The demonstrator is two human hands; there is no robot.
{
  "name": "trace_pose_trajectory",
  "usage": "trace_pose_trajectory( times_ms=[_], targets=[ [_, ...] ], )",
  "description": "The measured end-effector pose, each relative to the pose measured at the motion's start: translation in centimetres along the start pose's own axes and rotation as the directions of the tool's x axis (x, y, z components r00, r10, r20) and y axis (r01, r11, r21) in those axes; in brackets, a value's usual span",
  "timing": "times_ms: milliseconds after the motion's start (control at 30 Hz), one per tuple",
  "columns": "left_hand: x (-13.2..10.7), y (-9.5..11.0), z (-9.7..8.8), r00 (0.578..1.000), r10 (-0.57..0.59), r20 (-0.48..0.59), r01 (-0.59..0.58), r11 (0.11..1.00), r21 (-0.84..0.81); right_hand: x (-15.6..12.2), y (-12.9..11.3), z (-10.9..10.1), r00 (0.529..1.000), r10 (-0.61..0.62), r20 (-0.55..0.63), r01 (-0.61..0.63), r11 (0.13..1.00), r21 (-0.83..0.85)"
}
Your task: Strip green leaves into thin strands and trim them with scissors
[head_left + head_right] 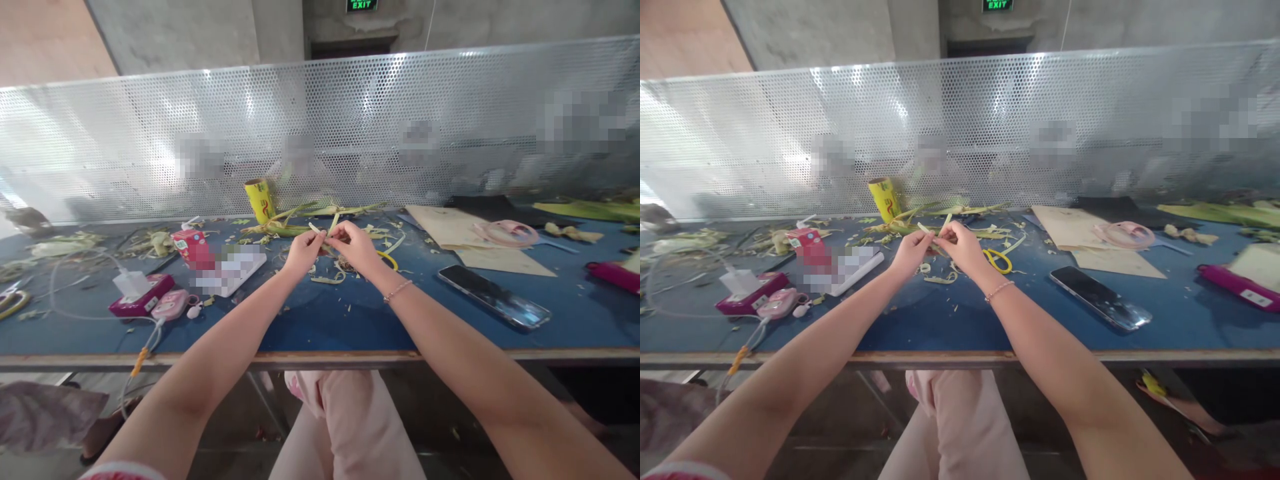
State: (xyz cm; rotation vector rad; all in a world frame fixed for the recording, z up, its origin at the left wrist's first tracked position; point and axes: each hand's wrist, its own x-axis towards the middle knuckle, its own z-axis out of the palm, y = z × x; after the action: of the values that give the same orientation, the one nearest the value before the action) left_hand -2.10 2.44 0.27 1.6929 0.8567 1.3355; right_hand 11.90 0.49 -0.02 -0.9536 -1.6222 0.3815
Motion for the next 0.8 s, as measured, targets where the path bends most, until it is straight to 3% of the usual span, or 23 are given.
trace_pose_trajectory(
  times_ms=[67, 167, 233, 333, 467, 633, 700, 800],
  targets=[
    [0.0, 0.0, -0.1, 0.999, 0.026, -0.024, -0.025, 0.998, 0.065, 0.1, 0.5, 0.3, 0.993, 0.109, -0.048, -0.106, 0.992, 0.063],
    [-0.2, 0.2, -0.1, 0.998, 0.067, -0.013, -0.064, 0.986, 0.156, 0.4, 1.4, 0.7, 0.945, 0.322, -0.055, -0.303, 0.928, 0.217],
    [-0.3, 0.2, -0.1, 0.996, 0.086, 0.026, -0.09, 0.975, 0.205, 0.5, 1.7, 0.8, 0.927, 0.373, -0.021, -0.351, 0.889, 0.295],
    [-0.4, 0.2, 0.1, 0.994, 0.075, 0.078, -0.09, 0.972, 0.218, 0.4, 1.5, 0.7, 0.959, 0.284, -0.023, -0.255, 0.891, 0.375],
    [-0.2, 0.1, 0.2, 0.997, 0.032, 0.066, -0.04, 0.992, 0.12, 0.4, 0.7, 0.1, 0.987, 0.138, -0.082, -0.098, 0.922, 0.373],
    [-0.4, 0.6, 0.3, 0.997, -0.026, 0.076, 0.025, 1.0, 0.019, 0.3, 0.1, -0.3, 0.992, 0.124, 0.006, -0.117, 0.924, 0.365],
    [-0.4, 0.6, 0.2, 0.997, -0.037, 0.063, 0.036, 0.999, 0.014, 0.2, -0.2, -0.5, 0.993, 0.098, 0.059, -0.112, 0.946, 0.305],
    [-0.4, 0.5, 0.2, 0.997, -0.057, 0.041, 0.058, 0.998, -0.009, 0.1, -0.7, -0.9, 0.991, -0.009, 0.133, -0.007, 0.993, 0.117]
  ],
)
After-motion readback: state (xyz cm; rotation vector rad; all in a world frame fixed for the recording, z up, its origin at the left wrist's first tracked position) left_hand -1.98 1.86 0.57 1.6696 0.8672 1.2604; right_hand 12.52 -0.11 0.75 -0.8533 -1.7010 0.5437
